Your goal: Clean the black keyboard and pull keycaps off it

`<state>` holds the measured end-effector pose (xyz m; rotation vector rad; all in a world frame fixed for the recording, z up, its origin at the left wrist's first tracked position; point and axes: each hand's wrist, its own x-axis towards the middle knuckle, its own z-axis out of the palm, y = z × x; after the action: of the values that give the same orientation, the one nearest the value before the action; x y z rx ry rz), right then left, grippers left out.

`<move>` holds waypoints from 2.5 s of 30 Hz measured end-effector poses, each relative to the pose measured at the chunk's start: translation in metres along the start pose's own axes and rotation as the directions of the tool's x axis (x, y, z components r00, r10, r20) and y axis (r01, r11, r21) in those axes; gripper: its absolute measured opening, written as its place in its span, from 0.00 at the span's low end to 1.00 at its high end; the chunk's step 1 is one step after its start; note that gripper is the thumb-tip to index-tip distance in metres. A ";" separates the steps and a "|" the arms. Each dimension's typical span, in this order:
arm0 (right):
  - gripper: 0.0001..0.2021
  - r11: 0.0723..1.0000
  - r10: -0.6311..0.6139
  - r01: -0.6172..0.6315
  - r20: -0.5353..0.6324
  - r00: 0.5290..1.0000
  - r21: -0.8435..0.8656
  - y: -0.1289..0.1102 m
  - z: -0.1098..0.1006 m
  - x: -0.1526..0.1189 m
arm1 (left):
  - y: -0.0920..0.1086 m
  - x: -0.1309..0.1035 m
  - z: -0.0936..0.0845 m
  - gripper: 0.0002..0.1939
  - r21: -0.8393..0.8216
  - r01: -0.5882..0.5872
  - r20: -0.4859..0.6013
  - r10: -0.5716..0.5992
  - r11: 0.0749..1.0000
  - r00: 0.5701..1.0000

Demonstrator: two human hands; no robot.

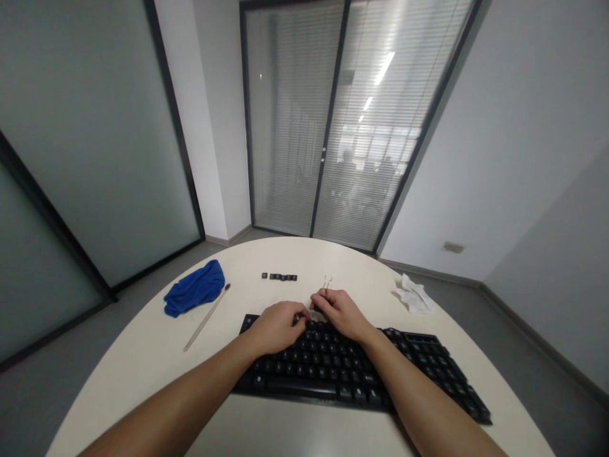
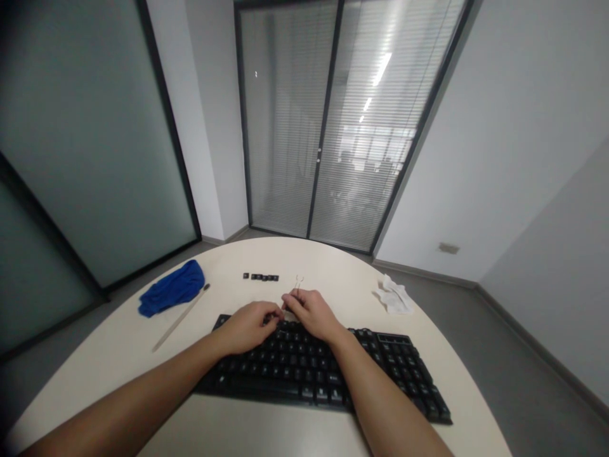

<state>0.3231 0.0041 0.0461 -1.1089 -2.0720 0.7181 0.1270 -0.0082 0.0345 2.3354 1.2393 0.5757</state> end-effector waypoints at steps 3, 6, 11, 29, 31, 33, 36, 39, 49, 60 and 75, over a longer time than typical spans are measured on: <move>0.20 0.999 0.013 -0.012 -0.004 1.000 0.029 0.000 0.000 0.000 | 0.000 0.000 0.000 0.13 -0.001 -0.001 -0.001 0.001 1.000 1.000; 0.20 0.999 0.017 -0.017 -0.010 1.000 0.045 0.000 0.000 0.001 | 0.002 0.000 -0.001 0.14 -0.031 -0.014 0.021 0.015 0.999 1.000; 0.19 1.000 0.001 -0.001 0.010 1.000 -0.008 0.001 0.001 0.000 | 0.002 -0.001 -0.003 0.17 -0.067 -0.030 0.047 0.033 0.997 0.998; 0.16 1.000 -0.031 0.031 -0.002 1.000 -0.002 -0.002 0.003 -0.002 | 0.003 -0.004 -0.002 0.13 -0.067 -0.067 0.025 0.069 0.996 0.997; 0.17 0.999 -0.035 0.035 -0.005 0.999 0.001 -0.001 0.004 -0.002 | 0.005 -0.004 -0.002 0.12 -0.042 -0.081 0.017 0.082 0.996 0.996; 0.17 0.999 -0.041 0.041 -0.004 0.999 0.008 -0.001 0.004 -0.003 | 0.006 -0.005 -0.002 0.12 -0.034 -0.091 0.013 0.092 0.995 0.996; 0.17 0.999 -0.022 0.024 -0.040 0.999 0.045 -0.001 0.003 -0.003 | 0.005 -0.003 0.000 0.12 -0.065 -0.097 -0.009 0.097 0.993 0.995; 0.18 0.994 0.027 -0.017 -0.093 0.995 0.112 -0.001 0.001 -0.003 | 0.005 -0.002 0.002 0.12 -0.113 -0.088 -0.047 0.083 0.990 0.995; 0.20 0.982 0.047 -0.034 -0.067 0.997 0.188 0.004 0.001 0.000 | 0.004 0.001 0.002 0.13 -0.319 -0.046 -0.053 0.031 0.947 0.998; 0.20 0.962 0.082 -0.083 0.015 0.997 0.261 0.005 0.002 0.000 | -0.005 0.011 0.003 0.12 -0.502 0.012 -0.012 -0.021 0.865 1.000; 0.22 0.940 0.143 -0.126 -0.030 0.989 0.318 0.009 0.003 0.002 | -0.013 0.007 0.007 0.15 -0.252 0.021 0.036 -0.013 0.968 0.999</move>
<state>0.3248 0.0097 0.0383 -1.0785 -1.7704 1.0361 0.1264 0.0030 0.0228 2.1120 1.0996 0.6445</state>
